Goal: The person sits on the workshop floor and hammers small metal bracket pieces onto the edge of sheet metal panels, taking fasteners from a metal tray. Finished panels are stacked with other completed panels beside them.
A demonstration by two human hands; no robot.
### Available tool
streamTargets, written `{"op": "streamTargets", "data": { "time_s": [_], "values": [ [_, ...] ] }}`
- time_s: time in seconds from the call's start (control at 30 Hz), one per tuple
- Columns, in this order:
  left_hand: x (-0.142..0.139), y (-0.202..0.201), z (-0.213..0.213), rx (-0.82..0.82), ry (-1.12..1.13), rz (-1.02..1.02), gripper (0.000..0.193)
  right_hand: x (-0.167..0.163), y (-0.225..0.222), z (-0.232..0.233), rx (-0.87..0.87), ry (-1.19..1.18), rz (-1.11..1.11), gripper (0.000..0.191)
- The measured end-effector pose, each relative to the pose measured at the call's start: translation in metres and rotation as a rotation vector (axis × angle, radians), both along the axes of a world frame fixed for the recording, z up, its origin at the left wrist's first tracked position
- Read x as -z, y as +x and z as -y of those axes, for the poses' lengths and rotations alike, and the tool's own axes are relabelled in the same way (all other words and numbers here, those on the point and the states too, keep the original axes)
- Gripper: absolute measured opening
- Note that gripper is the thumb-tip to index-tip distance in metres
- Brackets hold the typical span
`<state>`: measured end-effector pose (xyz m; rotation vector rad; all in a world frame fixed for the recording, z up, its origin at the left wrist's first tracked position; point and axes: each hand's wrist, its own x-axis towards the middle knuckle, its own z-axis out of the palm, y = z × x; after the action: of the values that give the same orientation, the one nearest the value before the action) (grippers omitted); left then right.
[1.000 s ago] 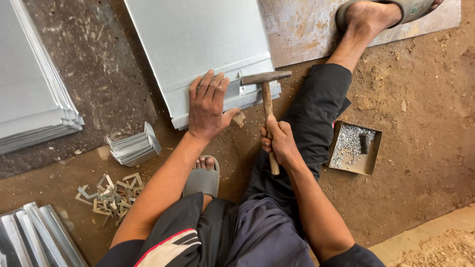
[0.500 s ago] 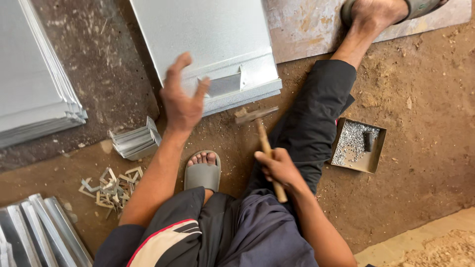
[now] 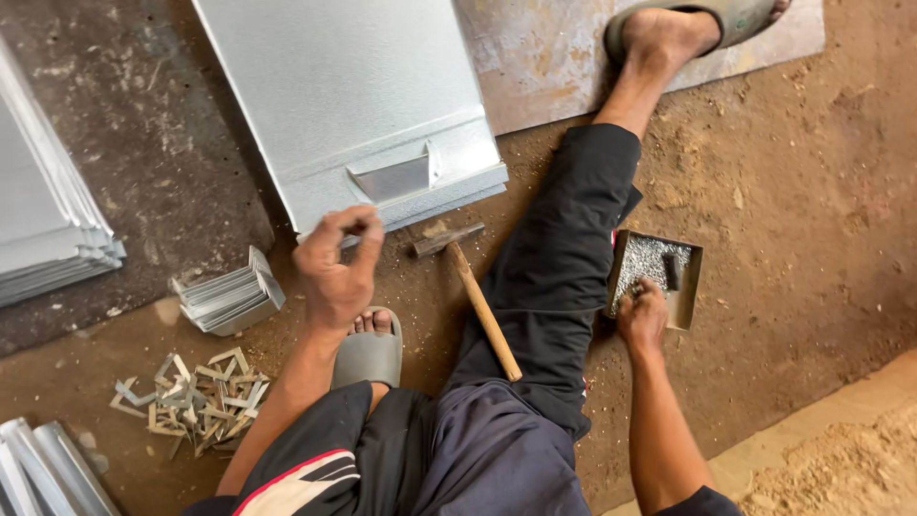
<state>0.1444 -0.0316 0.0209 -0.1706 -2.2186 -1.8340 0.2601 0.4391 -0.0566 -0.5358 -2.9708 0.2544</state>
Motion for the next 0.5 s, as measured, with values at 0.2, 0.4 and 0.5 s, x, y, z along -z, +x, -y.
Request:
{"op": "streamTargets", "data": {
  "time_s": [0.2,0.4,0.5],
  "values": [
    [-0.008,0.002,-0.006,-0.034,-0.124,0.009,0.015,0.004,0.002,0.008,0.204,-0.256,-0.028,0.016],
    [0.003,-0.019,-0.012,0.004,-0.280,-0.065,0.026,-0.020,-0.001,0.003,0.420,-0.478,-0.146,0.017],
    [0.014,-0.036,-0.017,0.040,-0.674,-0.175,0.076,-0.040,-0.007,0.018,0.434,-0.692,-0.282,0.014]
  ]
}}
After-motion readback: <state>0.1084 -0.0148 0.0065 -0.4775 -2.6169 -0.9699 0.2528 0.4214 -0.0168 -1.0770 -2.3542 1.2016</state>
